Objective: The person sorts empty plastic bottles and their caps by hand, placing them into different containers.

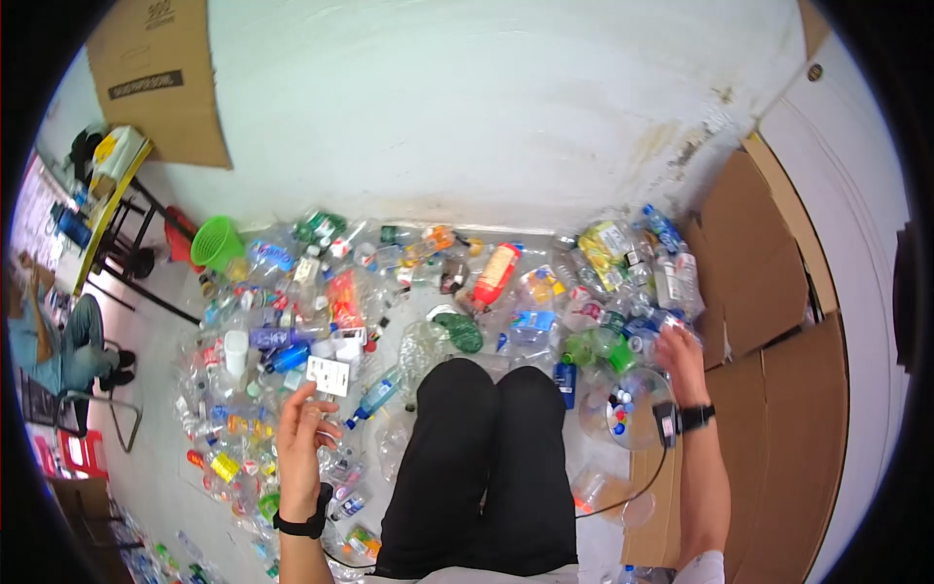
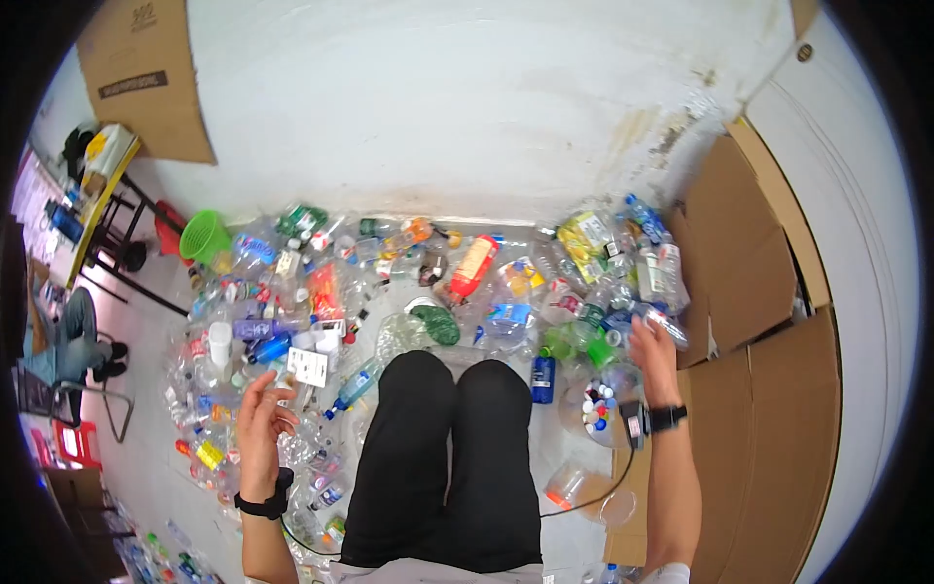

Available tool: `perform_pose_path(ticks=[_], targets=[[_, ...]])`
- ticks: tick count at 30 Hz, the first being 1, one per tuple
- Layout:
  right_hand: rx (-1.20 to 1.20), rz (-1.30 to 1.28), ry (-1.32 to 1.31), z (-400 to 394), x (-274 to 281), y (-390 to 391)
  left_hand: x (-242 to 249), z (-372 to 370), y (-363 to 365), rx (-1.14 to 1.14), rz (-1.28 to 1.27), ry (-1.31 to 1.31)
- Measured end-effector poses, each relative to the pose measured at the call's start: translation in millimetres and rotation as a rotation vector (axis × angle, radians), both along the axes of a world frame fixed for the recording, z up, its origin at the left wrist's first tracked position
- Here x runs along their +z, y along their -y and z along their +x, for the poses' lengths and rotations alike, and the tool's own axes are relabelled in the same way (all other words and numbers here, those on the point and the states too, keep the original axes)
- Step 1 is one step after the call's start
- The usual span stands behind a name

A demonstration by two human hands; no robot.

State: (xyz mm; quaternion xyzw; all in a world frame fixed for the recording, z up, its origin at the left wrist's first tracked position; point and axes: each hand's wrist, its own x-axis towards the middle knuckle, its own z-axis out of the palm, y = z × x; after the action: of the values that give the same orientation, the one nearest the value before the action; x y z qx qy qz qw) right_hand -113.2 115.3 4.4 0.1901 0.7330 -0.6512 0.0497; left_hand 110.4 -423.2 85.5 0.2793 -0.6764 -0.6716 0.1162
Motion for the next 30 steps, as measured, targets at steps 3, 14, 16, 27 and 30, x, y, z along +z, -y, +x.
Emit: perform_pose_path(ticks=[3, 14, 16, 27, 30], targets=[[-0.029, 0.045, 0.104, 54, -31, 7, -22, 16, 18, 0.052, 0.020, 0.080], [-0.161, -0.058, 0.580, 243, -118, -22, -81, 15, 67, 0.097, 0.012, 0.272], [-0.194, -0.027, 0.632, 258, -114, -19, -87, 12, 69, 0.090, -0.005, 0.326], [-0.156, 0.107, 0.835, 315, -146, -40, -180, -15, 142, -0.075, -0.935, 0.591], [-0.091, 0.167, 0.878, 329, -157, -48, -188, -49, 153, -0.114, -1.032, 0.677]])
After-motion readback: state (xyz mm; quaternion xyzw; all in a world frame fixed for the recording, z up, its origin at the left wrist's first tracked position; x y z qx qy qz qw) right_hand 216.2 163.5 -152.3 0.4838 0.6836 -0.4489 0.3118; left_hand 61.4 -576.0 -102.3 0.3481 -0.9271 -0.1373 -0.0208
